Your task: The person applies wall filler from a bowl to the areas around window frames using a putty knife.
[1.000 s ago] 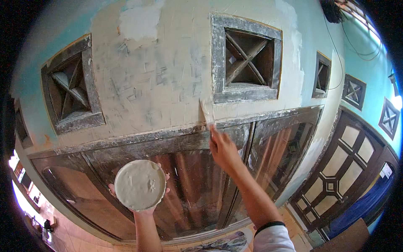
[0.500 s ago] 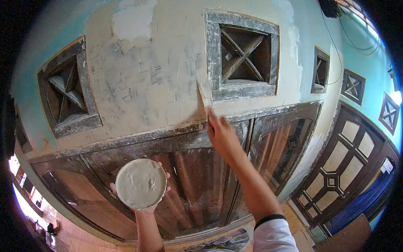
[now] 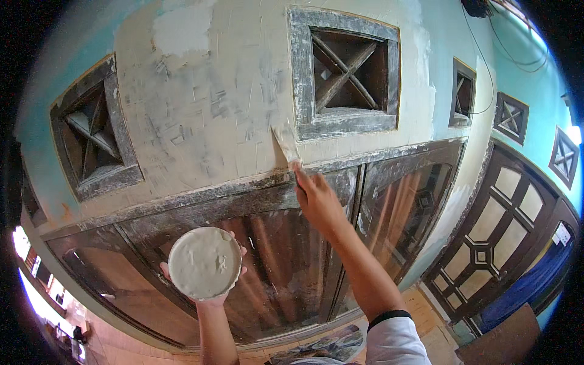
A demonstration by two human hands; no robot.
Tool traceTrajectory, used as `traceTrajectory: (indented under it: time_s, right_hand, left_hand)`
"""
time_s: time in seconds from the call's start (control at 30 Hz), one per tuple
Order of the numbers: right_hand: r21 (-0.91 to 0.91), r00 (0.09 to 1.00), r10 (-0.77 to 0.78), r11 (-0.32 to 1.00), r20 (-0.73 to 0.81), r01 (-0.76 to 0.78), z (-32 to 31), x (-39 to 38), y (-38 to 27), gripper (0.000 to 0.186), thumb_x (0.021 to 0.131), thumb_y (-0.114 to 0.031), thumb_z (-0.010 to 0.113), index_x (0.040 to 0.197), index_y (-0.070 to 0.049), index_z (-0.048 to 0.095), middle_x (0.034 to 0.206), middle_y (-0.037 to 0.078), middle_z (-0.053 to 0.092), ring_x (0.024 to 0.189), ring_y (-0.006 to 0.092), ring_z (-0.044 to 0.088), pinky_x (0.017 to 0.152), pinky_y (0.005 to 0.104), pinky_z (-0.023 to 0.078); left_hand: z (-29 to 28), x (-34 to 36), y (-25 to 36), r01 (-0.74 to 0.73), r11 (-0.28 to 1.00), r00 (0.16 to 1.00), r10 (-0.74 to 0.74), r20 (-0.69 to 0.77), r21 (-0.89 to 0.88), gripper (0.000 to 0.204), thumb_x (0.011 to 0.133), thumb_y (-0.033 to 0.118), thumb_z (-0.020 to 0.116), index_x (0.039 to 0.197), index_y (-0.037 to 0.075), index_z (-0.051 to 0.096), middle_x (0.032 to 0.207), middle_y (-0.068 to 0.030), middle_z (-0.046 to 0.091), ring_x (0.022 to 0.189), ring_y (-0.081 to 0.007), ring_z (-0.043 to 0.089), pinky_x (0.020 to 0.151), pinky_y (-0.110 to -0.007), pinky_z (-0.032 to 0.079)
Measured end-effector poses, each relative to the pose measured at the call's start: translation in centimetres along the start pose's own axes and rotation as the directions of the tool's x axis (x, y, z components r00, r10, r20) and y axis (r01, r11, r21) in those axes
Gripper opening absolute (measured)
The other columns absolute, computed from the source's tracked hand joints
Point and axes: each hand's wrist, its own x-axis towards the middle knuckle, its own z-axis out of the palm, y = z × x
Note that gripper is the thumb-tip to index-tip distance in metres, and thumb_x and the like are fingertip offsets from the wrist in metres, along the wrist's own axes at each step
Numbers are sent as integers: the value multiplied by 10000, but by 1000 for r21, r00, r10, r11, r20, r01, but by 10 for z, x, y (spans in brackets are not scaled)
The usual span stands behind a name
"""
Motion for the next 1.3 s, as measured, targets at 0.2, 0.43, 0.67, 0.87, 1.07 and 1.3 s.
traceTrajectory:
  time_s: [0.2, 0.43, 0.67, 0.87, 1.07, 1.3]
  right_hand:
    - [-76, 997, 8, 997, 73, -3, 45, -107, 30, 619, 960, -147, 669, 1527, -136, 422, 949, 162, 571, 843, 347, 611, 714, 466, 521]
    - [96, 998, 56, 994, -35, -52, 17, -58, 7, 600, 956, -86, 672, 1509, -135, 445, 955, 162, 588, 832, 336, 620, 680, 453, 515]
    - [10, 999, 39, 999, 0, -39, 54, -104, 46, 591, 956, -131, 682, 1501, -120, 453, 912, 150, 534, 746, 335, 582, 646, 456, 504]
    - [79, 996, 85, 993, -4, -85, 26, -74, 26, 598, 954, -154, 696, 1500, -113, 456, 948, 154, 568, 777, 336, 607, 670, 446, 521]
    - [73, 993, 116, 990, 16, -117, 47, -82, 52, 557, 951, -140, 681, 1474, -129, 488, 975, 168, 588, 813, 380, 614, 733, 450, 532]
    - [124, 999, 24, 992, -27, -20, 27, -87, 52, 629, 933, -123, 713, 1506, -119, 454, 944, 135, 614, 775, 325, 610, 654, 430, 529]
  left_hand:
    - [-8, -16, 2, 6, 1000, 999, -5, -46, 11, 1182, 706, 847, 649, 1491, 4, 382, 1436, -312, 449, 1245, -596, 484, 920, -738, 496]
    - [-15, -11, -10, 7, 1000, 994, -8, -112, -9, 1125, 725, 847, 624, 1475, 31, 428, 1421, -320, 473, 1216, -612, 503, 897, -747, 497]
    - [-26, -11, -18, 28, 999, 999, -27, -41, 26, 1141, 775, 862, 556, 1503, 5, 362, 1472, -356, 388, 1253, -622, 464, 925, -752, 484]
    - [-24, -8, -20, 24, 1000, 998, -22, -59, 20, 1142, 777, 859, 556, 1509, 6, 354, 1484, -363, 371, 1258, -629, 453, 934, -745, 481]
    - [-17, -2, -34, 1, 1000, 996, -2, -89, -16, 1132, 784, 855, 552, 1521, 22, 340, 1483, -373, 366, 1245, -643, 452, 923, -759, 476]
    - [-23, 0, -40, -28, 1000, 995, 28, -97, 0, 1130, 795, 841, 558, 1534, 21, 319, 1510, -370, 328, 1287, -645, 409, 940, -779, 448]
